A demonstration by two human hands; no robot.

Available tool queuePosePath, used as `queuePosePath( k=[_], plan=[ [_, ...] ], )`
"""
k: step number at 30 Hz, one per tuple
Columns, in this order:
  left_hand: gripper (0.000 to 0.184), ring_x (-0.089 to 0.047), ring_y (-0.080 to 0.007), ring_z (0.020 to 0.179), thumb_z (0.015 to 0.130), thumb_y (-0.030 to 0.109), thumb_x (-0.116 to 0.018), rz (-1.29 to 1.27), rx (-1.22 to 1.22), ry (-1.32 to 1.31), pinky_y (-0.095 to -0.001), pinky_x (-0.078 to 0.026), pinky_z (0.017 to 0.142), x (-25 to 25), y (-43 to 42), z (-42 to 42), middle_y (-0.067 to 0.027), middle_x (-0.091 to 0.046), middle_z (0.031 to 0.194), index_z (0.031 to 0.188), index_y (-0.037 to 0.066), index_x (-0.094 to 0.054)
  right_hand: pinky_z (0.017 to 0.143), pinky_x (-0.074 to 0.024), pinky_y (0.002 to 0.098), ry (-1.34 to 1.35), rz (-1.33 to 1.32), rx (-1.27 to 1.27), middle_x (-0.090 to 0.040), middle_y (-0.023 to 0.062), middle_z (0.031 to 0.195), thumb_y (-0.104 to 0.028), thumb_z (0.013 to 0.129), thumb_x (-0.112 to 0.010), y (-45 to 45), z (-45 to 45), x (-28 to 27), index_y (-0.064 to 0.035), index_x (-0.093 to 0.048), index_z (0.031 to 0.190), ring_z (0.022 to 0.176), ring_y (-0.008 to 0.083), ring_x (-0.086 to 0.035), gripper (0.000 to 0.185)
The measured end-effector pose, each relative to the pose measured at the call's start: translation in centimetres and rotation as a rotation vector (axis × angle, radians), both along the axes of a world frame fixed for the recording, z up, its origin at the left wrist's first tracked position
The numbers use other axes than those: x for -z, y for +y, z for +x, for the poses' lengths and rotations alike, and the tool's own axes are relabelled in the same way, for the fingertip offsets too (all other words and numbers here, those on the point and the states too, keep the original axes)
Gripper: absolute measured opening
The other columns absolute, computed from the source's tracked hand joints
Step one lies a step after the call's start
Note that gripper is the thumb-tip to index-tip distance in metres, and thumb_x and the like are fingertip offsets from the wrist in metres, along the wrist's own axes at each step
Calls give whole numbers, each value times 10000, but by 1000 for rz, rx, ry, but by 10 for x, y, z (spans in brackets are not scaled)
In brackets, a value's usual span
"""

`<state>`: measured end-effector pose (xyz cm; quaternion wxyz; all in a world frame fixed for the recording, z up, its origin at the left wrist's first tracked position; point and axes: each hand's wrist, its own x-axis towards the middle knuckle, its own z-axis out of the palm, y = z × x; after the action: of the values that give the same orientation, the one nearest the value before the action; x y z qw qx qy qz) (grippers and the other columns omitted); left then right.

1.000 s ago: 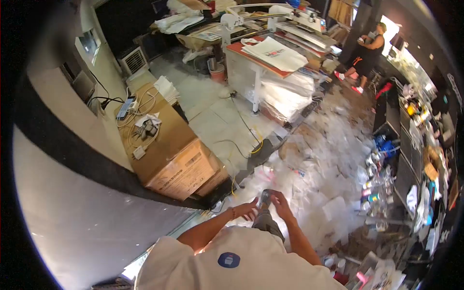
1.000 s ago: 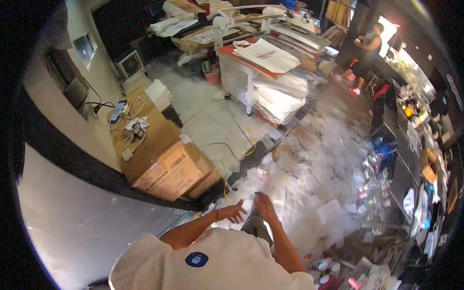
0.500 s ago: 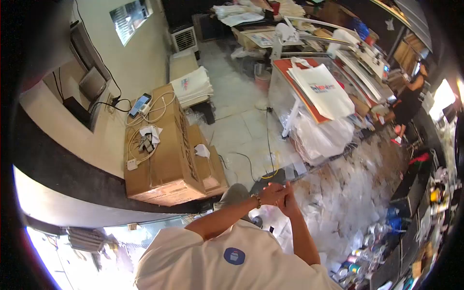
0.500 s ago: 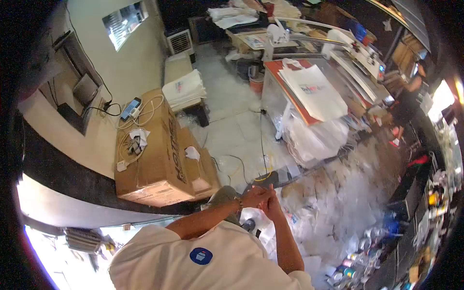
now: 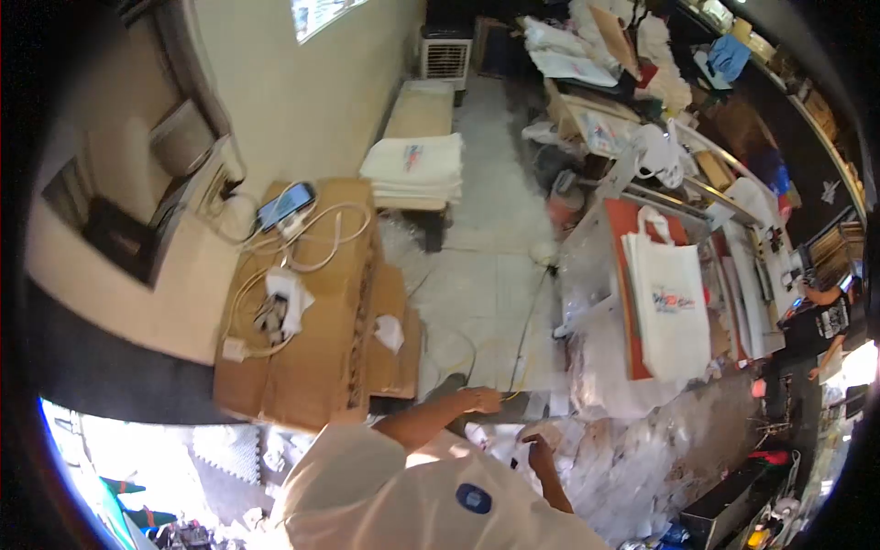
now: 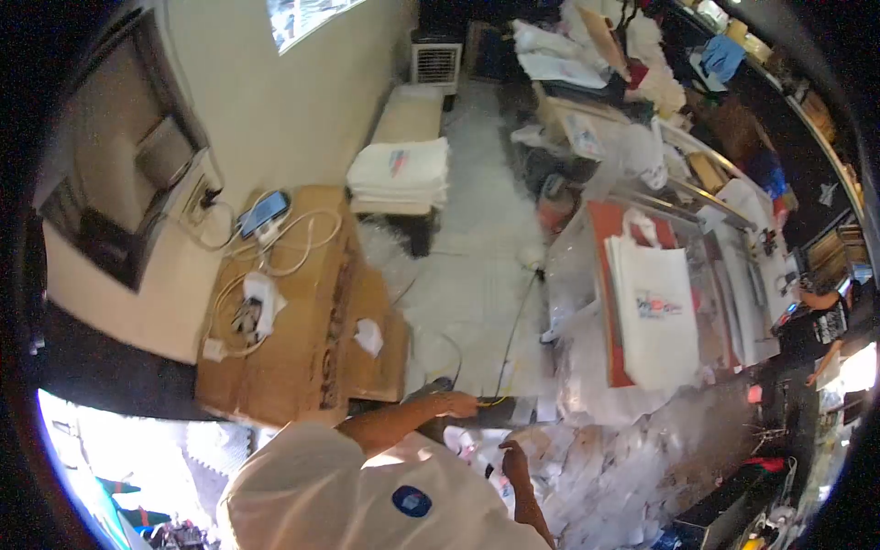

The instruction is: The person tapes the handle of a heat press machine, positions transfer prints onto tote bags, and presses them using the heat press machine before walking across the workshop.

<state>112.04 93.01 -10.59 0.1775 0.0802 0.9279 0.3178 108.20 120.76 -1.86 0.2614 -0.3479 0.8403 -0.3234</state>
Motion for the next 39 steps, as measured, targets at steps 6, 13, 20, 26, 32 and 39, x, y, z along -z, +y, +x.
queuePosePath(
  k=[6,13,20,26,32,39],
  plan=[
    [199,-687,-322,776,791,192,-577,-219,-68,-84,-450,-548,665,55,-87,40,-177,-700,863,825,80,-738,686,-519,364,147,93,-197,-657,119,874,-182,922,-525,-24,-84,71,-69,-643,1001,838,227,-646,181],
    [415,-686,-317,760,771,415,-587,-83,-562,-632,-433,-546,709,-7,-85,171,-194,-690,769,772,23,-725,500,-559,372,-547,373,-20,-641,115,820,-342,858,-666,-77,-88,27,-32,-643,1089,636,216,-629,388],
    [417,-669,-243,719,796,465,-556,43,-981,-661,-398,-518,651,91,68,365,-89,-688,721,750,82,-715,556,-541,381,-29,265,-366,-695,154,828,-332,801,-721,21,-2,139,-67,-712,932,720,228,-679,296],
    [284,-624,-223,663,722,403,-643,47,-1265,-786,-393,-457,551,121,237,508,-63,-657,719,752,124,-686,538,-507,396,-57,28,-587,-636,106,658,-251,876,-622,163,30,209,-56,-705,841,538,230,-601,214],
    [228,-585,-222,662,728,364,-657,-527,-1152,-888,-400,-427,509,134,291,576,-35,-643,772,838,166,-686,495,-479,368,-275,560,-517,-605,85,629,-207,891,-584,150,49,177,-54,-684,827,506,197,-564,194],
    [318,-678,-327,856,773,333,-624,121,-1865,-408,-413,-547,761,-19,248,575,-174,-700,872,859,41,-718,497,-422,322,-259,-197,-723,-601,47,715,-189,960,-469,8,76,152,-70,-639,849,592,127,-537,235]
  ],
)
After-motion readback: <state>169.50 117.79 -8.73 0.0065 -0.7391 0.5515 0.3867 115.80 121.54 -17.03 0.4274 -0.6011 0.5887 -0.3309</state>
